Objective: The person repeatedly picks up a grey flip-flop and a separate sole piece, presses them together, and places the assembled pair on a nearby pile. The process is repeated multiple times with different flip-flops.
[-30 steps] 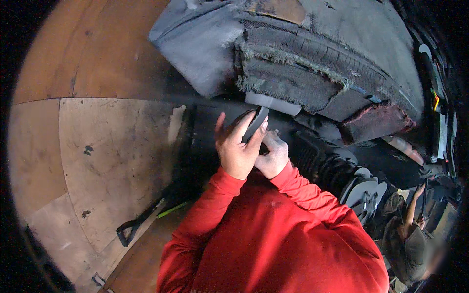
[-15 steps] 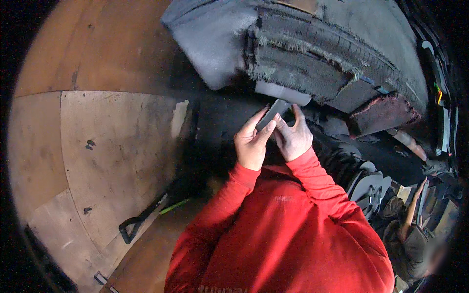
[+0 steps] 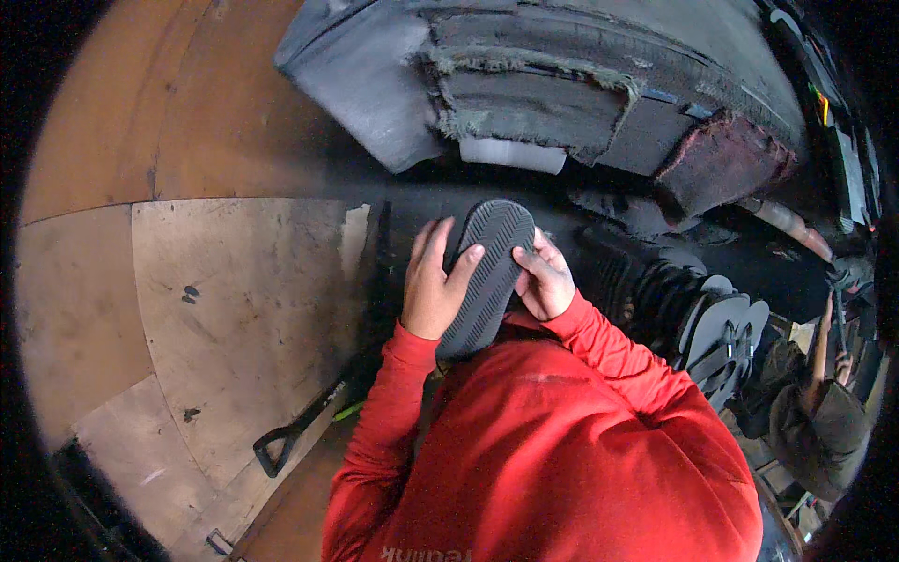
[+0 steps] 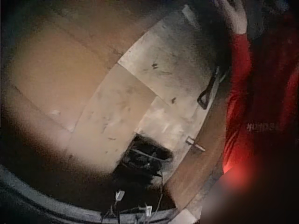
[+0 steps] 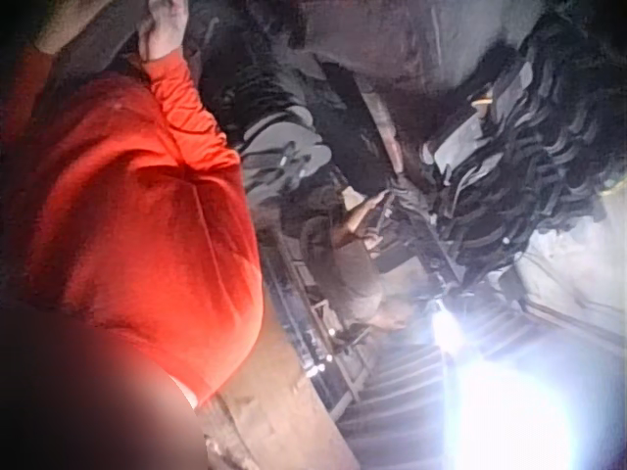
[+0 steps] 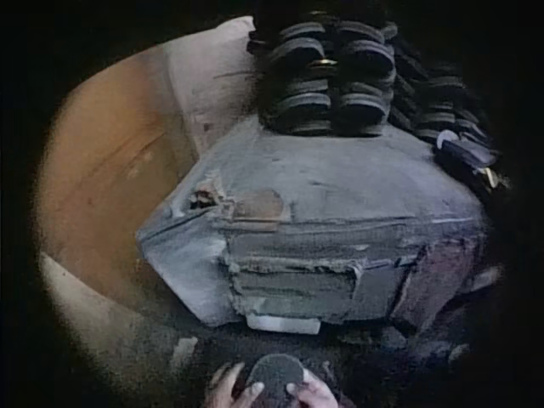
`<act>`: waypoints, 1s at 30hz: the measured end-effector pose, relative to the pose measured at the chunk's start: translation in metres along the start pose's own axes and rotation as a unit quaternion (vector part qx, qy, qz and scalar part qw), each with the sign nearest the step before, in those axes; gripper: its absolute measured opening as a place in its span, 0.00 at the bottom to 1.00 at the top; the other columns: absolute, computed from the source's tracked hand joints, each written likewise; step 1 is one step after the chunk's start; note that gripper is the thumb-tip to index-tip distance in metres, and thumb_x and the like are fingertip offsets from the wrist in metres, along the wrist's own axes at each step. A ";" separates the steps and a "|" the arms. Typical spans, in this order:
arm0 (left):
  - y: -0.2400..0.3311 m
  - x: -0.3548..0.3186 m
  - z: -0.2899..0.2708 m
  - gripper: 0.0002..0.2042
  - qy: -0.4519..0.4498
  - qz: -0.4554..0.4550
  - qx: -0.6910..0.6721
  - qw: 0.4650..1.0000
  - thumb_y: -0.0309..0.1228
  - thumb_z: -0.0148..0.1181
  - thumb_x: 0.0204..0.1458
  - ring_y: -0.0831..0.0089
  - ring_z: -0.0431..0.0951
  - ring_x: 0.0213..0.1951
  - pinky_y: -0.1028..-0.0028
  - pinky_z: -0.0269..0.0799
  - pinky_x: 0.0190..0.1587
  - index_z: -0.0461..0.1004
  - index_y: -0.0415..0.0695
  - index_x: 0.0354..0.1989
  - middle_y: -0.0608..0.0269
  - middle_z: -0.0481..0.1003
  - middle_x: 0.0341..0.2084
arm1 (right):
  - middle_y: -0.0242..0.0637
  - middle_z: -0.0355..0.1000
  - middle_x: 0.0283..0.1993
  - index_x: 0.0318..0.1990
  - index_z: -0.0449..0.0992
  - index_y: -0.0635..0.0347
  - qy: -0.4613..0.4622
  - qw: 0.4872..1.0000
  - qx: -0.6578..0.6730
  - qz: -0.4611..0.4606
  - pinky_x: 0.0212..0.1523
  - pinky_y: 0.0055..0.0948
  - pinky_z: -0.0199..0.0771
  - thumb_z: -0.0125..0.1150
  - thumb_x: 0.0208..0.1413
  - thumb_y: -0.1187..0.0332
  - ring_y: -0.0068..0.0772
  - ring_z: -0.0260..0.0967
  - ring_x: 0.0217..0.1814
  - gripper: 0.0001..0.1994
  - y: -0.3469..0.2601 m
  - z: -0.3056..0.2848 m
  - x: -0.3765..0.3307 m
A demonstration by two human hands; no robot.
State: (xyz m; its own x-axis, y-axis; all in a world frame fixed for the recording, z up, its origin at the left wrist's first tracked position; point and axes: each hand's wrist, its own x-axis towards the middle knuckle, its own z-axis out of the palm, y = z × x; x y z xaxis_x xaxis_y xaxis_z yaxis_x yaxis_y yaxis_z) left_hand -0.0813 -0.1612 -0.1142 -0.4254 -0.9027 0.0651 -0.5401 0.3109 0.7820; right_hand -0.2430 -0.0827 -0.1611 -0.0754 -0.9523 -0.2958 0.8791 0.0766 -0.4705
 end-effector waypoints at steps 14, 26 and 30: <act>0.045 0.043 0.037 0.17 -0.004 -0.027 0.077 0.997 0.38 0.56 0.61 0.41 0.78 0.40 0.55 0.74 0.40 0.76 0.33 0.44 0.36 0.77 0.36 | 0.40 0.72 0.57 0.59 0.67 0.61 0.029 0.986 0.161 -0.015 0.59 0.36 0.71 0.45 0.70 0.68 0.34 0.72 0.57 0.14 -0.027 -0.003 0.024; 0.039 -0.024 0.037 0.12 0.015 -0.145 -0.483 0.863 0.32 0.60 0.62 0.85 0.72 0.40 0.82 0.67 0.46 0.74 0.37 0.48 0.68 0.76 0.42 | 0.29 0.77 0.41 0.47 0.76 0.64 -0.061 0.931 -0.343 0.105 0.43 0.20 0.73 0.62 0.62 0.71 0.15 0.72 0.40 0.09 -0.072 0.004 0.000; 0.042 -0.015 0.029 0.11 -0.035 -0.193 -0.571 0.797 0.31 0.61 0.61 0.83 0.74 0.39 0.80 0.71 0.43 0.75 0.39 0.48 0.67 0.77 0.40 | 0.34 0.78 0.41 0.51 0.75 0.64 0.032 0.855 -0.508 -0.098 0.47 0.23 0.74 0.70 0.55 0.69 0.22 0.74 0.41 0.17 -0.065 0.020 -0.015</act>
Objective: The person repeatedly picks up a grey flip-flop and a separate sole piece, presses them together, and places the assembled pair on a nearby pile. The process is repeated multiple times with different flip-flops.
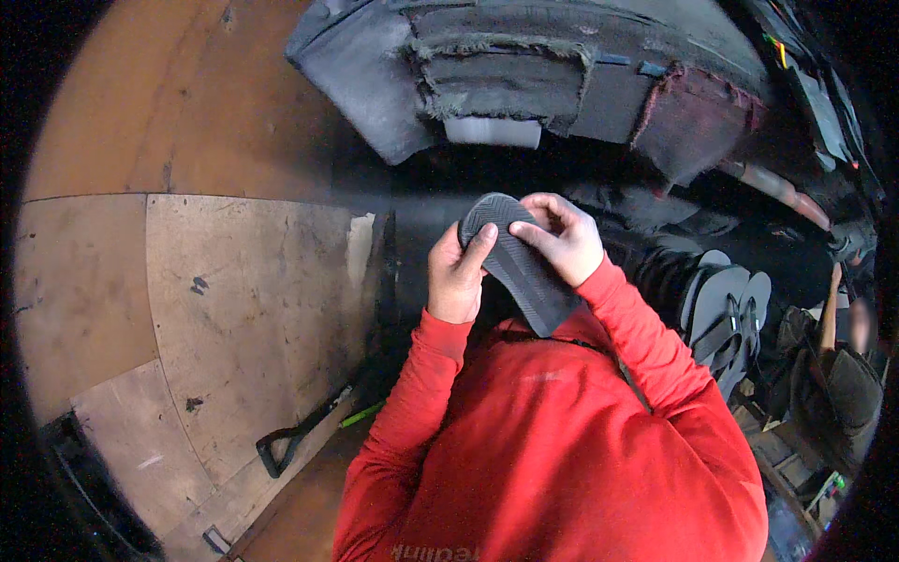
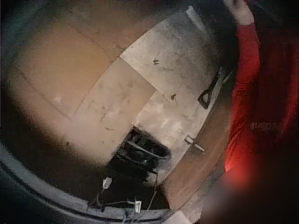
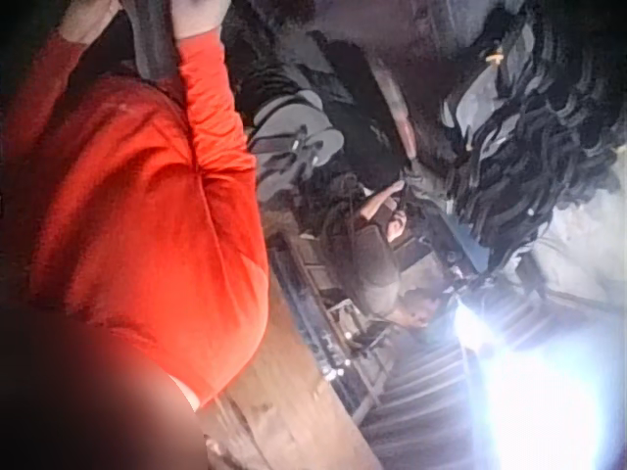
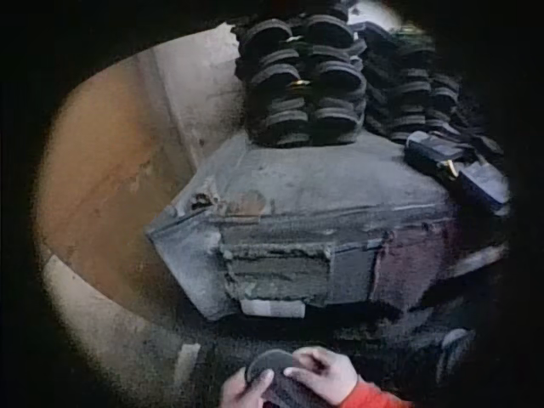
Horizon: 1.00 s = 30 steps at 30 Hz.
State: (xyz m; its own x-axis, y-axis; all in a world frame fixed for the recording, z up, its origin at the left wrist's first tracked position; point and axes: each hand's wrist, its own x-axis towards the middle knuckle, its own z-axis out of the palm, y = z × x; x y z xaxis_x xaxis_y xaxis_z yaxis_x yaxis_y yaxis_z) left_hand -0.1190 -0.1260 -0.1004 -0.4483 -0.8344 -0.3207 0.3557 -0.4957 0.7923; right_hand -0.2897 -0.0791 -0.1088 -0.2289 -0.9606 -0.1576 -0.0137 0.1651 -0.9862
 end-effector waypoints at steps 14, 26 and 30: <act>0.009 0.030 0.019 0.11 0.053 0.027 0.056 0.997 0.27 0.63 0.59 0.79 0.75 0.42 0.76 0.70 0.50 0.73 0.37 0.47 0.64 0.77 0.42 | 0.52 0.69 0.62 0.68 0.64 0.60 0.058 0.955 -0.248 -0.151 0.63 0.39 0.66 0.74 0.47 0.55 0.49 0.68 0.64 0.41 0.003 -0.026 -0.037; -0.007 0.006 0.024 0.16 -0.014 0.052 -0.034 0.998 0.26 0.66 0.56 0.77 0.78 0.42 0.76 0.73 0.48 0.71 0.33 0.49 0.59 0.78 0.42 | 0.35 0.57 0.72 0.74 0.47 0.57 -0.302 0.792 0.528 0.050 0.69 0.34 0.59 0.77 0.43 0.51 0.31 0.57 0.71 0.55 0.069 0.002 -0.034; -0.021 0.004 0.015 0.18 0.047 0.028 -0.014 0.998 0.31 0.59 0.62 0.75 0.75 0.49 0.75 0.70 0.53 0.71 0.32 0.55 0.58 0.76 0.50 | 0.38 0.57 0.73 0.76 0.45 0.54 -0.181 0.950 0.254 0.009 0.70 0.31 0.54 0.70 0.51 0.64 0.30 0.53 0.74 0.48 0.055 0.006 -0.041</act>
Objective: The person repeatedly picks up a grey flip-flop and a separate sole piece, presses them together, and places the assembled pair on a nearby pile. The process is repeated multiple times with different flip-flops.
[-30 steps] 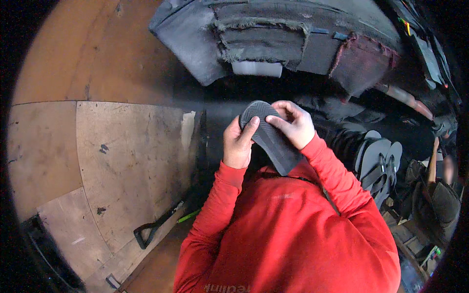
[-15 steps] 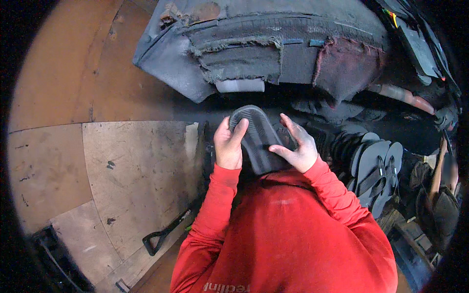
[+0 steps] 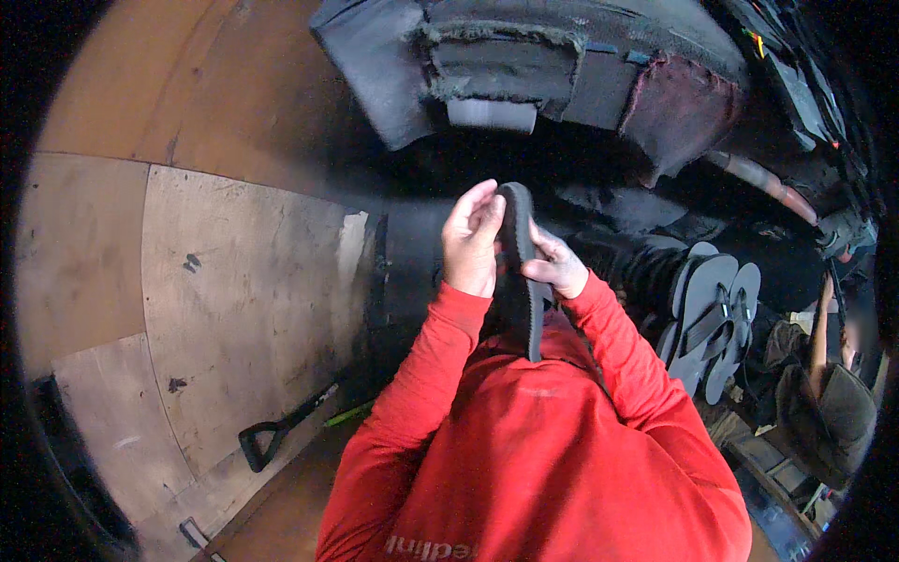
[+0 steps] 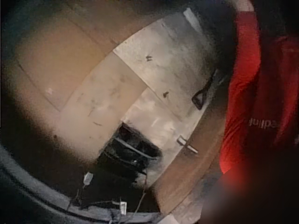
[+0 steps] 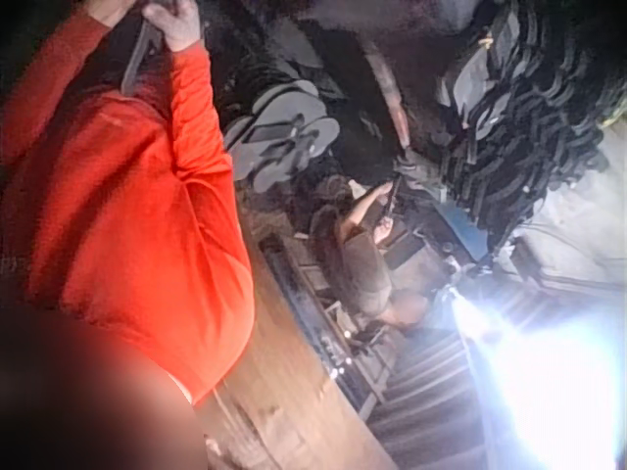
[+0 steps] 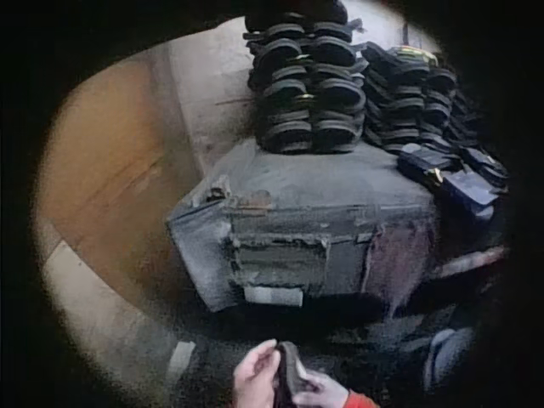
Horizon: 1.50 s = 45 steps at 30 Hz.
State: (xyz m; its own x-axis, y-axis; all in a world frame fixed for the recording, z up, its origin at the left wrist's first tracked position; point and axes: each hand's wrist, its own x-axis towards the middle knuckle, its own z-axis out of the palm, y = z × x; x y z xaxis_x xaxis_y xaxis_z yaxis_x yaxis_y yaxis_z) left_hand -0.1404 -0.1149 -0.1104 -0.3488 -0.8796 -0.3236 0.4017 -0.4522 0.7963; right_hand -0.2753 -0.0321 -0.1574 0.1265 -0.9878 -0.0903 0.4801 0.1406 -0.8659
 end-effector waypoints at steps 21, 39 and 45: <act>0.009 -0.057 -0.056 0.26 -0.096 0.047 0.107 0.988 0.21 0.56 0.61 0.70 0.71 0.60 0.73 0.64 0.63 0.57 0.28 0.67 0.51 0.68 0.61 | 0.46 0.71 0.60 0.64 0.66 0.61 0.053 0.944 0.317 0.074 0.60 0.42 0.71 0.51 0.56 0.55 0.43 0.72 0.58 0.30 0.046 0.000 -0.001; 0.003 -0.030 -0.043 0.27 -0.007 0.098 0.191 0.977 0.33 0.51 0.67 0.68 0.68 0.61 0.74 0.62 0.63 0.56 0.28 0.68 0.50 0.66 0.63 | 0.41 0.62 0.70 0.71 0.58 0.61 0.061 0.980 0.188 -0.015 0.70 0.33 0.60 0.62 0.56 0.73 0.41 0.63 0.69 0.34 0.024 0.028 0.014; 0.010 -0.011 -0.030 0.34 -0.084 0.135 0.247 0.956 0.45 0.60 0.61 0.70 0.72 0.57 0.73 0.67 0.58 0.60 0.29 0.66 0.50 0.71 0.59 | 0.47 0.50 0.76 0.70 0.63 0.47 0.099 0.887 -0.416 -0.173 0.73 0.41 0.50 0.73 0.46 0.69 0.50 0.48 0.77 0.40 0.019 0.042 0.024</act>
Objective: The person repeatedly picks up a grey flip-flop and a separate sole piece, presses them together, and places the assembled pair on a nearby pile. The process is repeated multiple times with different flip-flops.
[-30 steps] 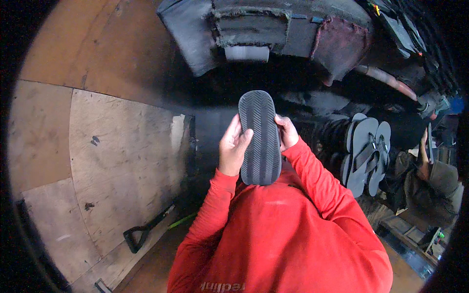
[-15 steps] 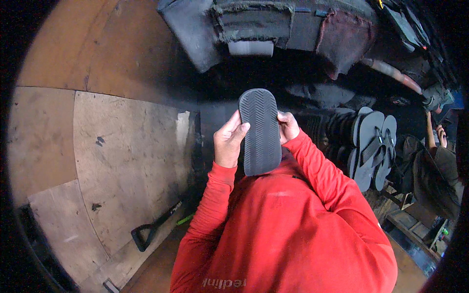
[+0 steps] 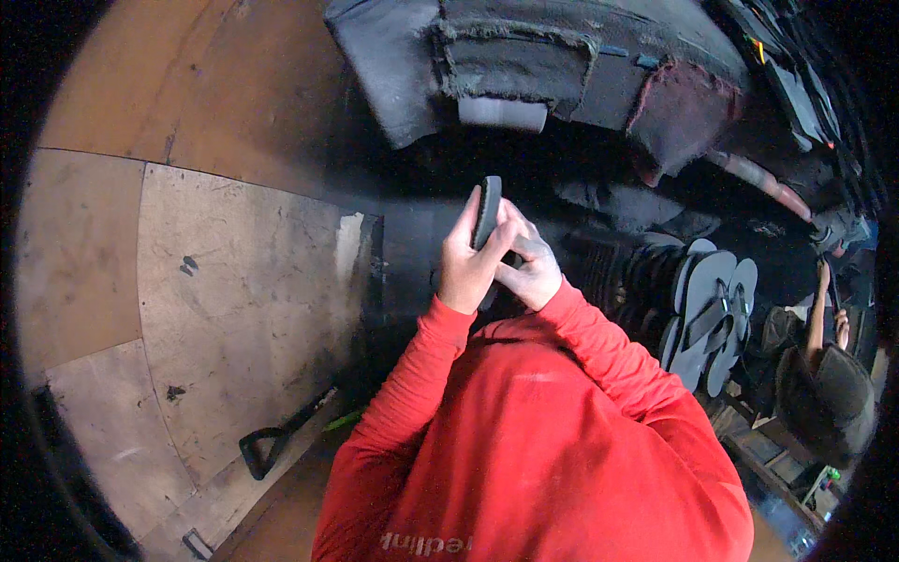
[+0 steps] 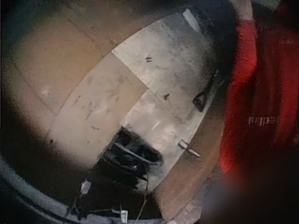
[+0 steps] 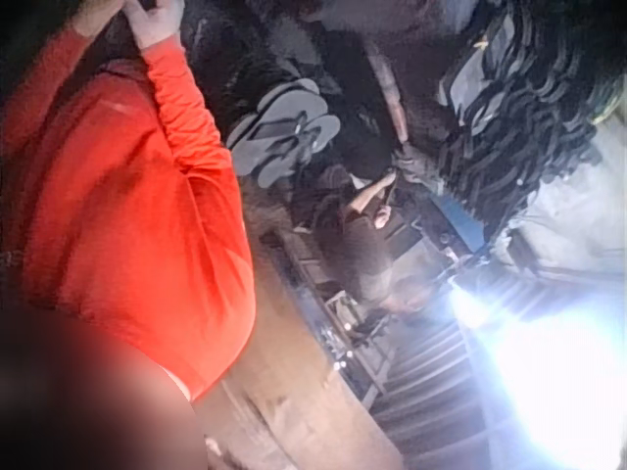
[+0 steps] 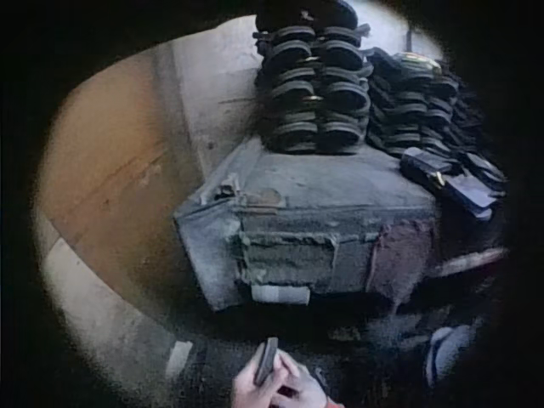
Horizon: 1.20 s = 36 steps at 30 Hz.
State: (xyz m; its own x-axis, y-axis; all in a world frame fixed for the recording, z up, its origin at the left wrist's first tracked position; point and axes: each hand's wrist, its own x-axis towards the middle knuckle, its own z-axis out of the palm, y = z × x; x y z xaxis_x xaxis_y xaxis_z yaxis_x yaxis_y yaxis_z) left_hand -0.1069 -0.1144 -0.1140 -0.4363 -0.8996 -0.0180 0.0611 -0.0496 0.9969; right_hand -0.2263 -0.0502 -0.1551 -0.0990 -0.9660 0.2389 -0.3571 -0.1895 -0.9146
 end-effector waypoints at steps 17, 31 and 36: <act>0.016 0.086 0.015 0.17 0.085 -0.017 0.328 0.941 0.42 0.64 0.57 0.68 0.82 0.25 0.69 0.74 0.28 0.79 0.40 0.46 0.49 0.81 0.28 | 0.50 0.79 0.39 0.62 0.72 0.55 -0.056 0.974 -0.020 0.220 0.42 0.36 0.78 0.74 0.43 0.60 0.47 0.80 0.39 0.35 0.004 -0.032 0.063; 0.067 0.090 -0.020 0.18 -0.150 -0.145 0.149 0.967 0.30 0.62 0.58 0.80 0.74 0.44 0.76 0.71 0.48 0.74 0.34 0.54 0.65 0.78 0.40 | 0.29 0.77 0.48 0.54 0.76 0.58 -0.117 0.808 0.431 0.385 0.41 0.25 0.80 0.71 0.53 0.73 0.25 0.76 0.46 0.20 -0.036 -0.054 0.078; 0.058 0.099 -0.028 0.15 -0.169 -0.177 0.124 0.962 0.33 0.62 0.58 0.79 0.74 0.41 0.74 0.71 0.47 0.76 0.35 0.49 0.66 0.77 0.39 | 0.30 0.77 0.46 0.57 0.72 0.54 -0.109 0.647 0.602 0.454 0.45 0.27 0.84 0.68 0.56 0.74 0.27 0.79 0.45 0.21 -0.037 -0.061 0.094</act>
State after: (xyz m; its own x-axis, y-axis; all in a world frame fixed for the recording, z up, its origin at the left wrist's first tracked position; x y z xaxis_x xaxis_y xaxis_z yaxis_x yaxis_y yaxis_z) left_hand -0.1219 -0.2188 -0.0599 -0.6590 -0.6515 -0.3759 -0.3433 -0.1841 0.9210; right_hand -0.2796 -0.1229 -0.0792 0.4208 -0.7523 -0.5069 0.7526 0.6015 -0.2681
